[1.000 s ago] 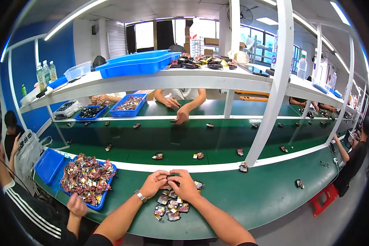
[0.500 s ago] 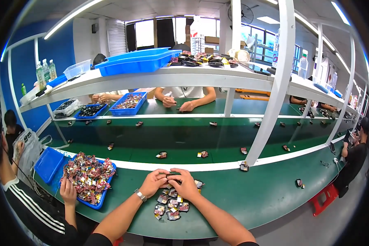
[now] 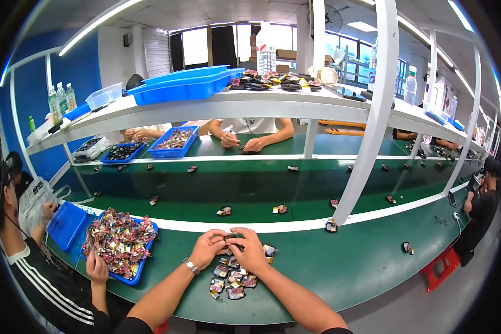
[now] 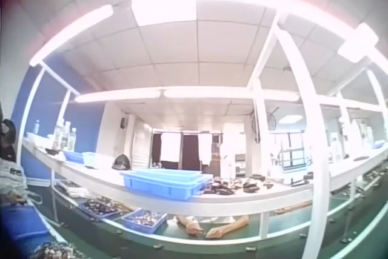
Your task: Sorting and assembling small electronic components on a production line workbench.
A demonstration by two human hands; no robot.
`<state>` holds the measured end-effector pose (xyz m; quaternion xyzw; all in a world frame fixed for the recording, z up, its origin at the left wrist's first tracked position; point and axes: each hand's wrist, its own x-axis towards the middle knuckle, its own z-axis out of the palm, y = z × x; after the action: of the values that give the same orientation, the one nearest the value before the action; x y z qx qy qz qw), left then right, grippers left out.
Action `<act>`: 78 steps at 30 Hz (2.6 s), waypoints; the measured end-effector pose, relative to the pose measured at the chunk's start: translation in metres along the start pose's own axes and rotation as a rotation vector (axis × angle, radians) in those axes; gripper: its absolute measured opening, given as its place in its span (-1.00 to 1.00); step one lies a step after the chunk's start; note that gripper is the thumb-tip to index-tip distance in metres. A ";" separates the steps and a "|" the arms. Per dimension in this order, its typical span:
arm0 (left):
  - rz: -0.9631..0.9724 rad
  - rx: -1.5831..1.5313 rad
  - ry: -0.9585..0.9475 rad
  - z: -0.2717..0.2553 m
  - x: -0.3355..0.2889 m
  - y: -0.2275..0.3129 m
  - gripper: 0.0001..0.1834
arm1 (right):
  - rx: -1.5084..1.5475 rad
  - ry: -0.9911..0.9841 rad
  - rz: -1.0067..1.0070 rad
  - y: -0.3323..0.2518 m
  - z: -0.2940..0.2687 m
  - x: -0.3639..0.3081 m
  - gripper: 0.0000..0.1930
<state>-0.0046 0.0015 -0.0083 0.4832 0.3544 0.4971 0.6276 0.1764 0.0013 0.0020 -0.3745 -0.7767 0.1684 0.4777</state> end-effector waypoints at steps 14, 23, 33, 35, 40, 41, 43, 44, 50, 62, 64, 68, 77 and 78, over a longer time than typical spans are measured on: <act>0.028 -0.015 0.035 0.003 0.001 0.001 -0.73 | 0.033 -0.066 0.014 -0.002 -0.001 0.004 -0.81; 0.002 -0.009 0.011 0.001 0.000 -0.002 -0.73 | 0.012 0.139 -0.037 -0.010 0.004 0.005 -0.85; 0.006 -0.022 0.012 0.004 0.001 -0.001 -0.74 | -0.027 0.189 -0.032 -0.011 0.008 0.006 -0.87; 0.001 -0.016 0.016 0.006 0.000 0.001 -0.74 | -0.039 0.222 -0.070 -0.009 0.009 0.006 -0.86; 0.006 -0.006 0.028 0.003 0.000 -0.001 -0.74 | -0.235 0.208 -0.173 -0.017 0.006 0.007 -0.85; 0.007 -0.005 0.028 0.002 -0.001 -0.001 -0.74 | -0.275 0.199 -0.207 -0.017 0.006 0.007 -0.84; 0.010 -0.008 0.019 0.004 0.001 -0.001 -0.74 | -0.284 0.187 -0.200 -0.015 0.005 0.006 -0.84; 0.008 -0.008 0.016 0.005 0.001 -0.001 -0.74 | -0.288 0.174 -0.193 -0.014 0.005 0.005 -0.84; 0.006 -0.023 0.020 0.005 -0.001 0.000 -0.74 | -0.312 0.153 -0.204 -0.015 0.007 0.003 -0.85; 0.025 -0.042 0.042 -0.001 -0.003 0.001 -0.72 | -0.368 0.248 -0.291 -0.024 0.010 0.010 -0.83; 0.014 -0.052 0.040 0.002 0.001 -0.001 -0.72 | -0.265 0.268 -0.213 -0.018 0.011 0.003 -0.84; 0.004 -0.017 0.020 0.002 -0.001 -0.002 -0.72 | -0.028 0.262 -0.054 -0.011 0.010 0.003 -0.85; 0.015 0.071 0.048 0.012 -0.002 0.006 -0.73 | 0.193 0.221 0.198 -0.011 0.009 0.005 -0.82; 0.014 0.082 0.056 0.013 -0.003 0.008 -0.73 | 0.186 0.221 0.191 -0.012 0.009 0.005 -0.83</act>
<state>0.0043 -0.0046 0.0024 0.4968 0.3884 0.4998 0.5937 0.1618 -0.0024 0.0080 -0.4173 -0.6612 0.2419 0.5746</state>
